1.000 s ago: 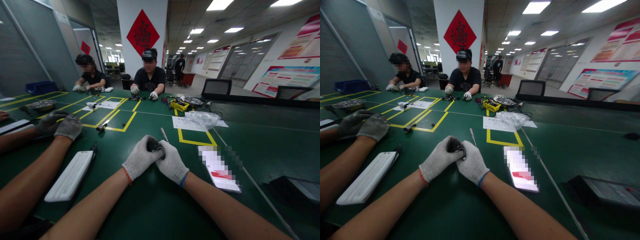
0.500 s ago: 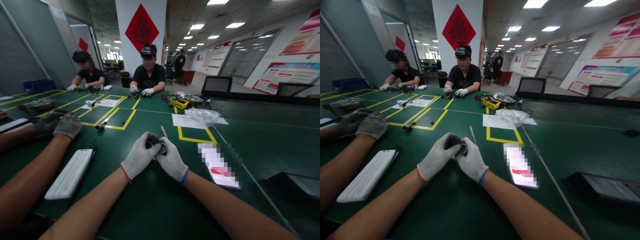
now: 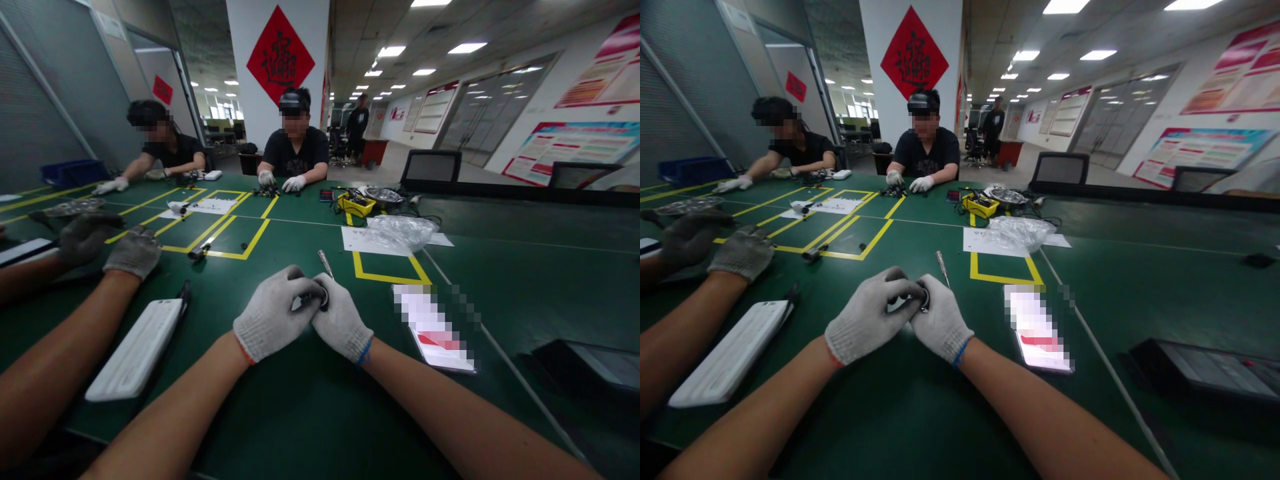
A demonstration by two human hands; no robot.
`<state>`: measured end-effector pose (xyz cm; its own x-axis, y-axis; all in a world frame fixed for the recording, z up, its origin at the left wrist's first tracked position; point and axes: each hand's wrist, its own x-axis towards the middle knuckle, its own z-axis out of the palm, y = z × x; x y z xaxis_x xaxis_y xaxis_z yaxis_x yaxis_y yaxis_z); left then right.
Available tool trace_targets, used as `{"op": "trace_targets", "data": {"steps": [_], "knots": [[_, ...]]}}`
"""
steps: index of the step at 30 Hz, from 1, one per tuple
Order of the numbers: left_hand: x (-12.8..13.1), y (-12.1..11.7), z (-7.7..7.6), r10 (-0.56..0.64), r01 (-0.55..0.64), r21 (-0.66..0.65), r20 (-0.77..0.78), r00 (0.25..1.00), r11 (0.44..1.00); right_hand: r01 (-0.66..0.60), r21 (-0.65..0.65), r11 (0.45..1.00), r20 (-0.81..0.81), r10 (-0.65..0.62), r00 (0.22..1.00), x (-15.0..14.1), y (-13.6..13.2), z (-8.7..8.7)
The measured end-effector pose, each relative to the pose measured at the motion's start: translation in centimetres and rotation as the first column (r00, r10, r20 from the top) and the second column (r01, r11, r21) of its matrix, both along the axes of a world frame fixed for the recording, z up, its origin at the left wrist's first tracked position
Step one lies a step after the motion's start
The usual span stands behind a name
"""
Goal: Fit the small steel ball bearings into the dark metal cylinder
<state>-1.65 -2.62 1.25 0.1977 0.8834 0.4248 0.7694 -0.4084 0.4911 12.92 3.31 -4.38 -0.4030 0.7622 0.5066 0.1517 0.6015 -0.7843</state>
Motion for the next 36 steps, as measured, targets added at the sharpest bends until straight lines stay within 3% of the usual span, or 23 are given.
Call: {"op": "trace_targets", "data": {"steps": [14, 36], "knots": [[-0.78, 0.39, 0.57, -0.053, 0.027, -0.11, -0.237, 0.97, 0.994, -0.035, 0.086, 0.996, 0.171, 0.02, 0.985, 0.22, 0.06, -0.37], [-0.64, 0.62, -0.42, -0.065, 0.046, -0.094, -0.22, 0.973, 0.995, -0.038, 0.022, 0.999, 0.125, 0.035, 0.992, 0.16, 0.19, -0.12]]}}
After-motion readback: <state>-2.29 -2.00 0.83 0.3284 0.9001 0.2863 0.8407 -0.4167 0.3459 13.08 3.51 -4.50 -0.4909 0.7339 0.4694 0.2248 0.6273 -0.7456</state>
